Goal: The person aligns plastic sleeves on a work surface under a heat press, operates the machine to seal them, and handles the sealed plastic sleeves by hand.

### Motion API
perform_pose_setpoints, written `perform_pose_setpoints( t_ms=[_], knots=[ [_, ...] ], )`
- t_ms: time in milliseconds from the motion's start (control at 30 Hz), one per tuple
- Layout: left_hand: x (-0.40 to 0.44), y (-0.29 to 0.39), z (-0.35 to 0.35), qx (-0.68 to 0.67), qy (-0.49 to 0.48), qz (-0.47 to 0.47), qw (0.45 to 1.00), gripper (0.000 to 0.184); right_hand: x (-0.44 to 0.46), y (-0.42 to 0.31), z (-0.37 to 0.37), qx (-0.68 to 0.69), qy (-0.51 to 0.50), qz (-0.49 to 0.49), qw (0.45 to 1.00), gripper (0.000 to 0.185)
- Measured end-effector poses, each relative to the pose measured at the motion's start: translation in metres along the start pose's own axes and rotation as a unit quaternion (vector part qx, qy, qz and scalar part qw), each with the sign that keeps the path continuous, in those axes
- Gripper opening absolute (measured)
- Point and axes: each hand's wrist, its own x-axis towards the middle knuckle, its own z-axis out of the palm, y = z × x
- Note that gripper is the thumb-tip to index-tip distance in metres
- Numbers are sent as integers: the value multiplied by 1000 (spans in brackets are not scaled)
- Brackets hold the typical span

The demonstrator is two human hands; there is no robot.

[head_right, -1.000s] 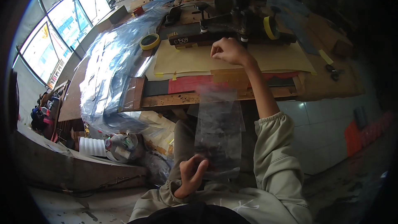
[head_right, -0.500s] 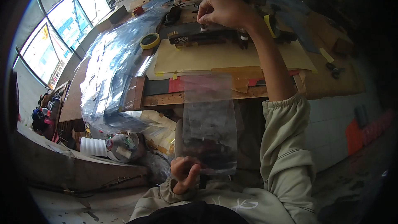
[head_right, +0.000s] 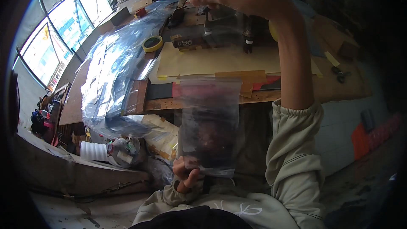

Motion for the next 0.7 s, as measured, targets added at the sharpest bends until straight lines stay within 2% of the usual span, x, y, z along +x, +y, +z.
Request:
perform_pose_setpoints(
  t_ms=[100,167,267,333,400,433,467,500,533,567,633,700],
  knots=[
    [8,-3,0,-29,-12,84,996,12,6,7,-1,15,12,9,1000,16],
    [8,-3,1,-31,-10,88,996,11,7,8,-5,6,-2,13,1000,16],
    [8,-3,3,-24,-10,67,997,10,32,54,8,-56,-19,-70,996,17],
    [13,-2,4,0,-19,16,1000,9,31,80,39,-213,129,-125,960,18],
    [22,1,7,38,-36,-59,997,9,21,95,71,-335,277,-161,886,19],
    [21,-4,8,48,-54,-133,988,10,7,95,90,-379,348,-173,840,20],
    [20,-10,11,16,-38,-159,986,11,-9,97,107,-246,281,-101,922,21],
    [18,-16,17,-18,-21,-185,982,11,-27,98,123,-106,203,-25,973,22],
    [18,-20,22,-52,-3,-209,976,12,-45,98,135,-120,129,48,983,29],
    [18,-19,20,-21,-29,-198,980,12,-61,99,148,-132,56,121,982,36],
    [16,-14,25,-2,-19,-204,979,12,-84,116,178,-190,49,119,973,56],
    [14,-8,27,17,-21,-222,975,12,-93,126,194,-222,62,104,967,66]
  ],
)
